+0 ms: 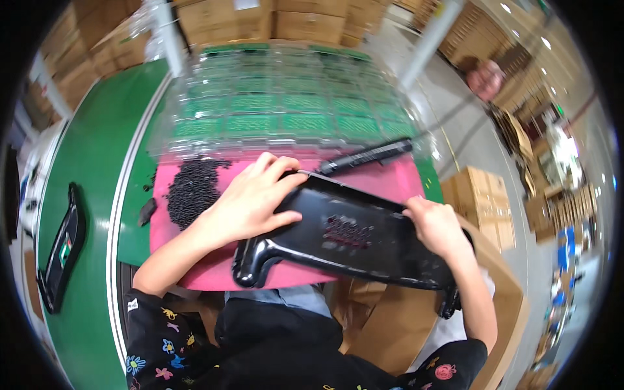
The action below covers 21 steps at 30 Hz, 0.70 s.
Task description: Assembling electronic components by inserting a PCB into a plastic housing and securing it with an electric screwdriver.
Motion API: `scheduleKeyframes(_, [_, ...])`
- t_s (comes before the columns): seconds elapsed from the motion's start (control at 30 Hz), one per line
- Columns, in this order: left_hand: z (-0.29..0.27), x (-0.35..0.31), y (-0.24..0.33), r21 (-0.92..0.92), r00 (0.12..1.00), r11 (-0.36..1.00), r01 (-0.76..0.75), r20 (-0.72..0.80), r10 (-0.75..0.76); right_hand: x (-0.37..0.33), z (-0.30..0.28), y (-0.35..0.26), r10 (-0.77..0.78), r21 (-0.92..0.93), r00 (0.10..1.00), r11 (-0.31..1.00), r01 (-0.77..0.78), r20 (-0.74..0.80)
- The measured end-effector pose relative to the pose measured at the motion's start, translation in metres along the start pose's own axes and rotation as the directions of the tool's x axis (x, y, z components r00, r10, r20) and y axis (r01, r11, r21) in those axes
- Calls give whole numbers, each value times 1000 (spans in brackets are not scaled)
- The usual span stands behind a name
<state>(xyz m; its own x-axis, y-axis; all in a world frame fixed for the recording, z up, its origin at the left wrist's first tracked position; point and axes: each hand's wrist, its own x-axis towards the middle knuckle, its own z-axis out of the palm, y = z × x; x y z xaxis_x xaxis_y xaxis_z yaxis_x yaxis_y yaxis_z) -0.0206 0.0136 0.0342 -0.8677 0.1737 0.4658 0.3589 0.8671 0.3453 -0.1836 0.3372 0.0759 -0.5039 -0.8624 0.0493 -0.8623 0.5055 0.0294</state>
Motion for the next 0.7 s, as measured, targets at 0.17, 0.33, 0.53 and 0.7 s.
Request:
scheduleKeyframes(0.17, [15,-21,-28,154,970,958,243,-15,-244,107,-4,-41,-297,26,942,952,305,-158])
scheduleKeyframes(0.33, [25,-24,-28,135,984,975,177,-22,-176,243,14,-63,-364,0,844,918,396,-393])
scheduleKeyframes(0.53, [20,-16,-24,228,985,958,174,-20,-174,416,72,-74,-194,104,947,968,227,-257])
scheduleKeyframes(0.7, [22,-21,-32,252,988,955,155,-16,-156,501,90,-114,76,62,997,995,-76,-7])
